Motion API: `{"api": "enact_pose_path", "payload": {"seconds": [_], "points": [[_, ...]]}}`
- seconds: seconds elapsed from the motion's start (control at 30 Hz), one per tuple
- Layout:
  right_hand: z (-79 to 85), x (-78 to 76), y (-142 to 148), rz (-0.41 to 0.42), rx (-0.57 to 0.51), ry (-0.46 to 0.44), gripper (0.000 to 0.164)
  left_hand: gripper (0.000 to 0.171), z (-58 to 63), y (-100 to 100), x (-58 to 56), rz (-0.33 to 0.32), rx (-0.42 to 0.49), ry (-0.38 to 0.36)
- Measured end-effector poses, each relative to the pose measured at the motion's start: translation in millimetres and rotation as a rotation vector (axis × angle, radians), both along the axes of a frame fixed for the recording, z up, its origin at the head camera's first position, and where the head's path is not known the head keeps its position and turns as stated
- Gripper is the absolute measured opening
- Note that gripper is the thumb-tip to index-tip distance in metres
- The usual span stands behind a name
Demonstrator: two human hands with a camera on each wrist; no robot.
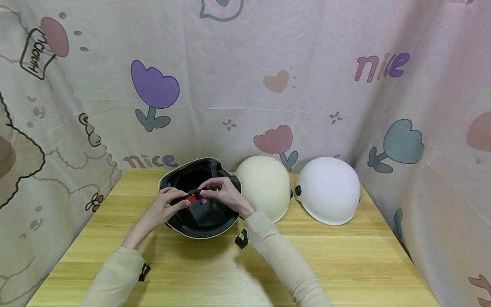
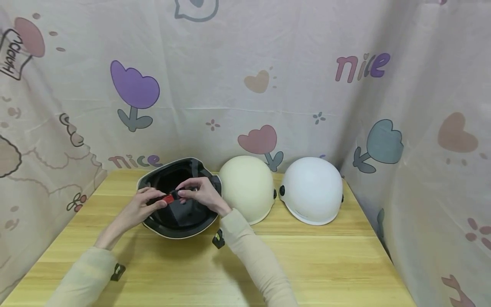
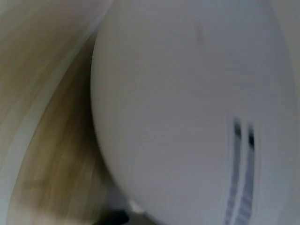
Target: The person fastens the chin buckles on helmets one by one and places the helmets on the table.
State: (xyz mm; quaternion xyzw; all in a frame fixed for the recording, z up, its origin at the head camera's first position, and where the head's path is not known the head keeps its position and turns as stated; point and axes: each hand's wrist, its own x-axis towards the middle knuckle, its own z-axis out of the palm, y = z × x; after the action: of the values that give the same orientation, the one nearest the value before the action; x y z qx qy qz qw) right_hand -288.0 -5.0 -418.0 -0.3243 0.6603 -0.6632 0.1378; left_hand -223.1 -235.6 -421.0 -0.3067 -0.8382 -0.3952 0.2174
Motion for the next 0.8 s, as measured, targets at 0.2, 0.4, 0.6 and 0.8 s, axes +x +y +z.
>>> {"api": "enact_pose_path", "payload": {"seconds": [0.2,0.4,0.6,0.8], "points": [[-0.7,1.6,-5,-0.021,-0.003,0.036,0.015,0.013,-2.2,-1,-0.5,0.01,-0.023,-0.033],[-0.1,0.7,-3,-0.064,0.025,0.092,0.018,0.006,-3.1,0,-1.6,0.027,-0.074,-0.01],[3.2,0.1,5,-0.143,0.138,0.206,0.019,0.022,-3.4,2,-0.7,0.038,-0.089,-0.009],[6.6,-0.9,13,-0.246,0.158,0.393,0.014,0.04,-7.3,1,-1.4,-0.005,0.011,0.047]]}}
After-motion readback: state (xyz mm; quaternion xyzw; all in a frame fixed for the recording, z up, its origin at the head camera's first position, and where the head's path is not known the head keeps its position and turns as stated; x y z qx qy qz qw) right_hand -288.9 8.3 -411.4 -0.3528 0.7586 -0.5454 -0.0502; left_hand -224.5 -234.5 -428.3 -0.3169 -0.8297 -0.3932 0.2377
